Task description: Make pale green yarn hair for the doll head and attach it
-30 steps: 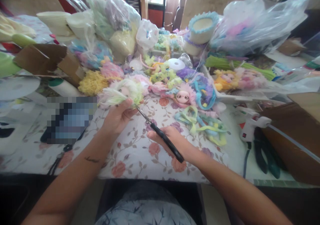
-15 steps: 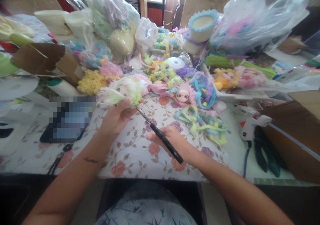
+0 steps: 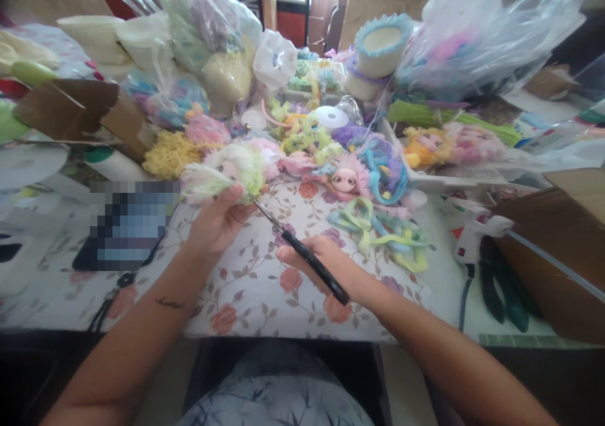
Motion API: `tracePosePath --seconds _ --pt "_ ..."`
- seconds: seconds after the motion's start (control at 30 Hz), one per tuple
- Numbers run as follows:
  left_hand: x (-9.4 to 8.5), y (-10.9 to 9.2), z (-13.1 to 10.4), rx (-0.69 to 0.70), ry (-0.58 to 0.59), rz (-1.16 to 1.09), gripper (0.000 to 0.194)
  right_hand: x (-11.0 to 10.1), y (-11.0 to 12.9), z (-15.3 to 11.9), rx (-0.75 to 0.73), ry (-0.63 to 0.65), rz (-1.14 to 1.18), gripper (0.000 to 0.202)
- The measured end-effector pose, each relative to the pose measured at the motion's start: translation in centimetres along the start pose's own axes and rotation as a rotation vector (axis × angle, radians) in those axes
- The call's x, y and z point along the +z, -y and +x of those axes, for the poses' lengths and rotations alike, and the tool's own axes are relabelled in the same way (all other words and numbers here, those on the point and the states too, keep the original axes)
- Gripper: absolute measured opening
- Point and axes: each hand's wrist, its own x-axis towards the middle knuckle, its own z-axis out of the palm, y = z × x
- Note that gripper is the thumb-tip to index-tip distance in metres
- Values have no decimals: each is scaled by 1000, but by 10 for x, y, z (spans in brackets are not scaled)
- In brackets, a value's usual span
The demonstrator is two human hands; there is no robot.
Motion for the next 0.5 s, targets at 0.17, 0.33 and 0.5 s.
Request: tracePosePath --seconds 0.17,0.33,0.5 --pt "0 -1 -1 -9 2 4 37 0 -2 0 19 -14 10 50" --pt "1 -3 -2 -10 -6 6 39 -3 -3 3 -61 -20 -36 48" --pt "0 -2 -1 -15 -22 8 37 -4 -2 4 -45 -11 -71 50"
